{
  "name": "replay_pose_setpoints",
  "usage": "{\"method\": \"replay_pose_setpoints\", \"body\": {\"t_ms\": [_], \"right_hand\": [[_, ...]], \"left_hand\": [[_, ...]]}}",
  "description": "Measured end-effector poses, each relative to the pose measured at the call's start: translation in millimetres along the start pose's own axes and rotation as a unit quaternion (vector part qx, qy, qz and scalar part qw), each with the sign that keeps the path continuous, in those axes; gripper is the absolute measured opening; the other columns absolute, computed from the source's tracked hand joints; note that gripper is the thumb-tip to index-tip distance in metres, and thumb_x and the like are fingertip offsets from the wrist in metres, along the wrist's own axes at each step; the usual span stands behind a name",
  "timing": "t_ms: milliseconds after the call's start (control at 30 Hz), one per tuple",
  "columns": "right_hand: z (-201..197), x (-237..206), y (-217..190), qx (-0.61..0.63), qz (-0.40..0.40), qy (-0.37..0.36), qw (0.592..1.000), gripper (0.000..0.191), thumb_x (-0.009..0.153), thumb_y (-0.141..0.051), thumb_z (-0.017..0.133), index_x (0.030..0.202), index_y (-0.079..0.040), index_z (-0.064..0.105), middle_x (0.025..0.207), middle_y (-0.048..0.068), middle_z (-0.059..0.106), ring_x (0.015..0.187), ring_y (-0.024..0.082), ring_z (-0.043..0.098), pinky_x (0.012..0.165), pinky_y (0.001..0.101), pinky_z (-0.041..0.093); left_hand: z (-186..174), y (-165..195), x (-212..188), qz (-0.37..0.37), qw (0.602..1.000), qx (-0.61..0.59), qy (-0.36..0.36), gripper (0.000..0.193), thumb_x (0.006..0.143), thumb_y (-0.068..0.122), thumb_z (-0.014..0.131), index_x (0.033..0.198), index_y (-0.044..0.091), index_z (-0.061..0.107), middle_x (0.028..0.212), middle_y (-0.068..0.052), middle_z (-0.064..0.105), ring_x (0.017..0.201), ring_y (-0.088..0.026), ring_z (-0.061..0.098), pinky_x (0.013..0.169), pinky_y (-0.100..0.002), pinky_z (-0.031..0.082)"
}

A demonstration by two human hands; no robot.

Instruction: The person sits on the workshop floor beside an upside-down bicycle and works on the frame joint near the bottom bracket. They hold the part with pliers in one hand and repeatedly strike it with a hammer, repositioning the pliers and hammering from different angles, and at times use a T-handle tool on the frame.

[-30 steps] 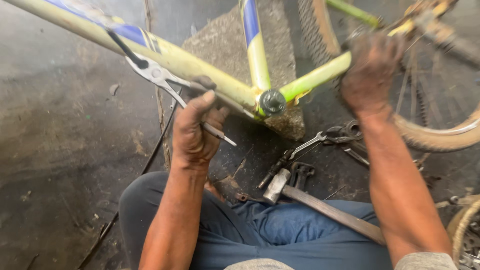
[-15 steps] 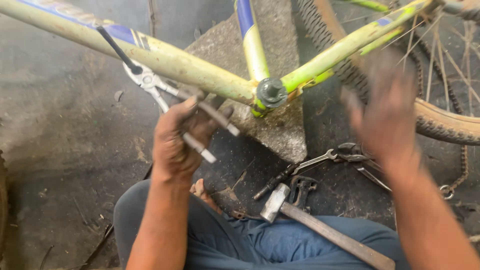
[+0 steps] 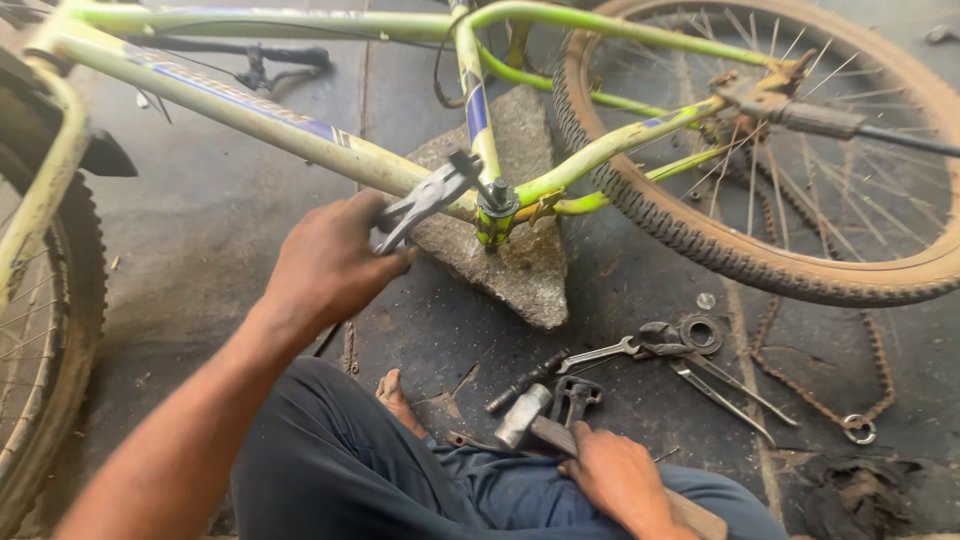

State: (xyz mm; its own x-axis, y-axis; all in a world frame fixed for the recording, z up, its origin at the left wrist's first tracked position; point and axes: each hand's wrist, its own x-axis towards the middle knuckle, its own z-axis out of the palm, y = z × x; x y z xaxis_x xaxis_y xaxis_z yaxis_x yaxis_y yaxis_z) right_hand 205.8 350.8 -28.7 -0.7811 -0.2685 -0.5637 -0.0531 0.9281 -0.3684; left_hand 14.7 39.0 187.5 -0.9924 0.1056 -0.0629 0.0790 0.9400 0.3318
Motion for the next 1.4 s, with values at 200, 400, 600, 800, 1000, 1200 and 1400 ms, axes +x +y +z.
{"method": "replay_pose_setpoints", "body": {"t_ms": [200, 400, 600, 800, 1000, 1200, 1400], "right_hand": [[-34, -14, -5, 0.105, 0.058, 0.012, 0.993, 0.055, 0.081, -0.046, 0.076, 0.126, -0.016, 0.064, 0.105, 0.016, 0.073, 0.103, 0.038, 0.067, 0.087, 0.0499, 0.053], [-48, -25, 13, 0.397, -0.018, 0.169, 0.902, 0.052, 0.079, -0.025, 0.083, 0.125, -0.005, 0.067, 0.087, 0.008, 0.079, 0.082, 0.023, 0.073, 0.076, 0.0372, 0.057], [-59, -31, 26, 0.640, 0.099, 0.148, 0.748, 0.048, 0.084, -0.016, 0.077, 0.129, -0.002, 0.067, 0.073, 0.007, 0.062, 0.060, 0.014, 0.051, 0.052, 0.0299, 0.042], [-170, -47, 25, 0.486, -0.120, 0.401, 0.767, 0.027, 0.100, -0.025, 0.065, 0.111, -0.001, 0.061, 0.089, 0.006, 0.067, 0.077, 0.014, 0.064, 0.070, 0.0300, 0.055], [-280, 32, -35, 0.438, -0.317, 0.430, 0.723, 0.030, 0.111, -0.036, 0.058, 0.100, -0.008, 0.062, 0.083, 0.004, 0.062, 0.069, 0.011, 0.058, 0.057, 0.0224, 0.049], [-268, 46, -10, 0.381, 0.027, 0.152, 0.912, 0.046, 0.089, -0.029, 0.071, 0.131, -0.009, 0.063, 0.078, 0.000, 0.062, 0.064, 0.010, 0.055, 0.054, 0.0290, 0.048], [-310, 9, 44, 0.455, -0.038, 0.387, 0.802, 0.053, 0.091, -0.027, 0.069, 0.141, -0.013, 0.058, 0.083, 0.008, 0.065, 0.065, 0.020, 0.060, 0.062, 0.0383, 0.052]], "left_hand": [[-22, 33, 15, -0.003, 0.989, 0.131, -0.062, 0.035, 0.082, 0.032, 0.077, 0.108, 0.009, 0.067, 0.094, -0.017, 0.072, 0.094, -0.037, 0.070, 0.084, -0.052, 0.054], [-31, 45, 28, 0.032, 0.982, 0.177, -0.058, 0.037, 0.081, 0.032, 0.076, 0.106, 0.007, 0.067, 0.093, -0.018, 0.072, 0.093, -0.038, 0.071, 0.082, -0.053, 0.055], [-40, 52, 46, 0.042, 0.968, 0.219, -0.111, 0.030, 0.083, 0.023, 0.071, 0.107, 0.007, 0.068, 0.092, -0.017, 0.073, 0.087, -0.033, 0.073, 0.081, -0.049, 0.059], [-47, 62, 62, 0.055, 0.948, 0.273, -0.155, 0.027, 0.091, 0.009, 0.061, 0.116, 0.006, 0.067, 0.090, -0.014, 0.074, 0.078, -0.025, 0.074, 0.071, -0.043, 0.062], [-52, 64, 75, 0.096, 0.933, 0.303, -0.170, 0.025, 0.091, 0.014, 0.062, 0.115, 0.009, 0.069, 0.094, -0.013, 0.073, 0.083, -0.027, 0.073, 0.074, -0.044, 0.061], [-52, 65, 79, 0.143, 0.931, 0.302, -0.144, 0.037, 0.085, 0.012, 0.064, 0.122, 0.011, 0.069, 0.099, -0.017, 0.075, 0.088, -0.031, 0.073, 0.077, -0.047, 0.059], [-40, 73, 97, 0.195, 0.896, 0.365, -0.164, 0.030, 0.083, 0.015, 0.066, 0.112, 0.010, 0.075, 0.103, -0.015, 0.074, 0.091, -0.034, 0.073, 0.076, -0.051, 0.061]]}}
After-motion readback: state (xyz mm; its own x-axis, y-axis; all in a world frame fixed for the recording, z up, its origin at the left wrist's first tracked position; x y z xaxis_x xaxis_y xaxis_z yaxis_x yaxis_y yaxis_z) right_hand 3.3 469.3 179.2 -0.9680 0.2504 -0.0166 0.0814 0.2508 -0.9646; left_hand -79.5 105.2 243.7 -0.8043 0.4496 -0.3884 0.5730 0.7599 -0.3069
